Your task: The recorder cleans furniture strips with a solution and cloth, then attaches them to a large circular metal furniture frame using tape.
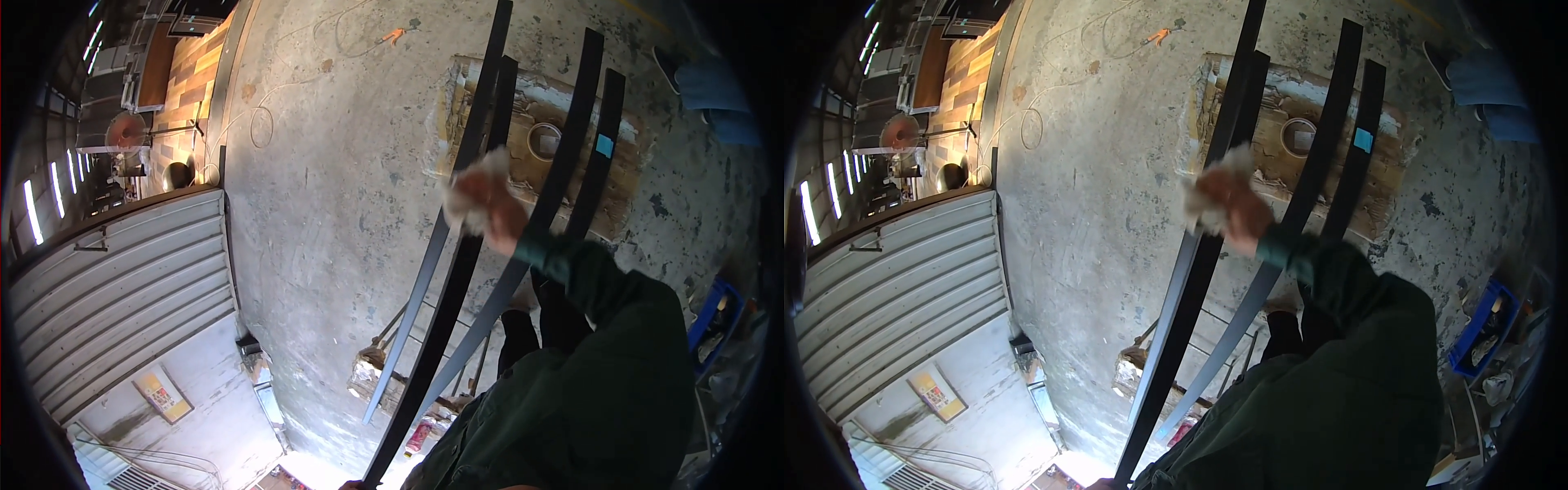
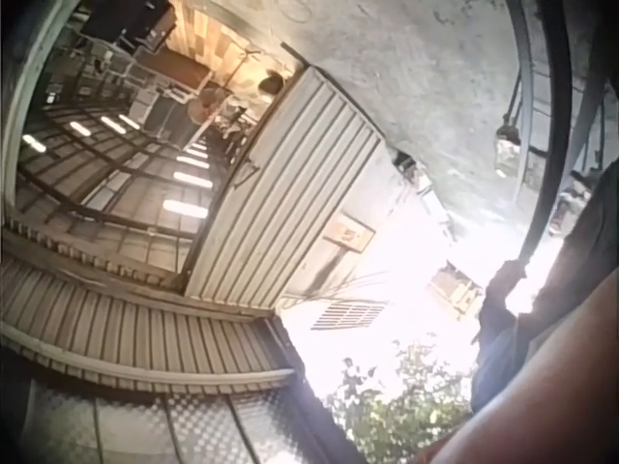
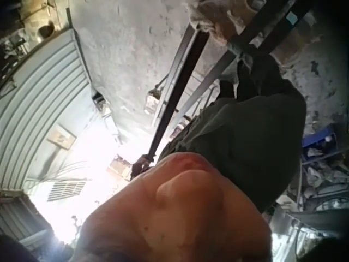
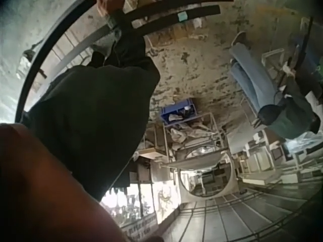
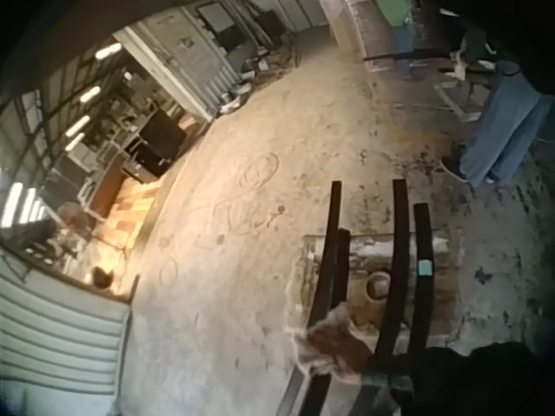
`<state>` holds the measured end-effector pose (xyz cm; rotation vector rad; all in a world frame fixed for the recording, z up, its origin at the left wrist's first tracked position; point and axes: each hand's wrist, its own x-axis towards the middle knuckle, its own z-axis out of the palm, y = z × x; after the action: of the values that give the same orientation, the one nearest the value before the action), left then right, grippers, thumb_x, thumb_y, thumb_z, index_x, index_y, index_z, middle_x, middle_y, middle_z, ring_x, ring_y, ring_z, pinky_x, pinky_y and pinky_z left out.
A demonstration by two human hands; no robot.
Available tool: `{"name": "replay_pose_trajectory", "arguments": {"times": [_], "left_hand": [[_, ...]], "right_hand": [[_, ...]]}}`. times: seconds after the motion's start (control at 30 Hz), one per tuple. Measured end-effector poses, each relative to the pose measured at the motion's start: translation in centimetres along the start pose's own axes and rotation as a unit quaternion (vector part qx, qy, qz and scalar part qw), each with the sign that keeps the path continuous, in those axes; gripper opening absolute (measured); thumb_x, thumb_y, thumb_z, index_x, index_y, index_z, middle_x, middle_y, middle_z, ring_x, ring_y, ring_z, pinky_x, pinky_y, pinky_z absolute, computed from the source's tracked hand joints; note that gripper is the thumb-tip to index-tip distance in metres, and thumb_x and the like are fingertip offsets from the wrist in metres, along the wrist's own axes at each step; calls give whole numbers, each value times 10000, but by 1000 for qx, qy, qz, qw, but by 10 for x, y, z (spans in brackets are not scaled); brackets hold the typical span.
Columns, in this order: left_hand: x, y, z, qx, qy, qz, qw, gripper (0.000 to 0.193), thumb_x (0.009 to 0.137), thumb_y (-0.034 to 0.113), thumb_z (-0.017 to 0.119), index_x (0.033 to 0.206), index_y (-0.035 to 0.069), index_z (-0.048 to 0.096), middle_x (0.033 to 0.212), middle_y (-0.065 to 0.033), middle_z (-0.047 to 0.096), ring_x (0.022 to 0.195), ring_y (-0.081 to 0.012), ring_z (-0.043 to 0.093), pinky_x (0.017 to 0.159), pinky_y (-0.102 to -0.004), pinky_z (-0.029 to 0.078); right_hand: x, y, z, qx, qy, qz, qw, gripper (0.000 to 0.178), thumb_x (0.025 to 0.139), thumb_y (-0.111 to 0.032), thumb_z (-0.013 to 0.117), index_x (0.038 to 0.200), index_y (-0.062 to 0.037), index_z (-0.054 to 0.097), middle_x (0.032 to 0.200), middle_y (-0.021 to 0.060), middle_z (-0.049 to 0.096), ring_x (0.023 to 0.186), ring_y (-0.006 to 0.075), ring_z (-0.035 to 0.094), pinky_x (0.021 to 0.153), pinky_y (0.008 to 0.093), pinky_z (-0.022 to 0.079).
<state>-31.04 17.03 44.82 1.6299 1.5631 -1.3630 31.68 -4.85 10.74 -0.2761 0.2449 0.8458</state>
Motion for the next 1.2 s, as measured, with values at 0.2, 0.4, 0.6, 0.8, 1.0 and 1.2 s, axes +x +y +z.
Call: {"name": "replay_pose_trajectory", "arguments": {"times": [0.2, 0.4, 0.6, 0.8, 1.0, 1.2], "left_hand": [[17, 29, -2, -9, -13, 42, 999, 238, 743, 56, 565, 972, 78, 624, 766, -106, 630, 705, -160, 556, 677, -290, 450], [20, 55, -2, -27, -14, 74, 997, 207, 726, 56, 565, 927, 72, 610, 765, -113, 628, 702, -175, 564, 673, -298, 456], [-8, 68, -3, -47, -17, 95, 994, 176, 710, 57, 565, 883, 67, 595, 764, -120, 627, 699, -191, 572, 669, -306, 461], [-4, 99, -27, -44, -22, 154, 987, 146, 693, 57, 565, 838, 62, 580, 763, -127, 626, 696, -207, 580, 665, -313, 466], [0, 121, -26, -70, -18, 193, 979, 117, 676, 57, 565, 794, 57, 565, 762, -133, 625, 693, -223, 588, 660, -321, 471], [-14, 133, -29, -103, -8, 201, 974, 91, 660, 57, 565, 749, 52, 550, 761, -140, 624, 690, -238, 596, 656, -329, 477]], "right_hand": [[159, -186, -111, -751, 129, -307, 570, 376, 877, -297, 468, 1189, -88, 478, 1110, 178, 539, 983, 321, 548, 845, 392, 445], [186, -236, -129, -831, 239, -217, 454, 384, 875, -291, 466, 1206, -98, 477, 1093, 167, 555, 822, 321, 594, 767, 401, 487], [26, -42, -34, -218, -12, -16, 976, 405, 855, -18, 454, 1248, -95, 394, 1220, 103, 479, 1087, 180, 505, 786, 321, 497], [58, -94, -89, -648, 55, -156, 743, 251, 807, -94, 507, 1051, -127, 556, 1069, 102, 554, 946, 260, 563, 755, 358, 486], [192, -239, -131, -840, 255, -211, 430, 284, 879, -259, 452, 1114, -125, 537, 991, 157, 561, 856, 323, 568, 744, 439, 471], [172, -189, -124, -865, 141, -272, 398, 201, 859, -174, 484, 974, -32, 567, 958, 169, 553, 893, 312, 544, 770, 396, 447]]}}
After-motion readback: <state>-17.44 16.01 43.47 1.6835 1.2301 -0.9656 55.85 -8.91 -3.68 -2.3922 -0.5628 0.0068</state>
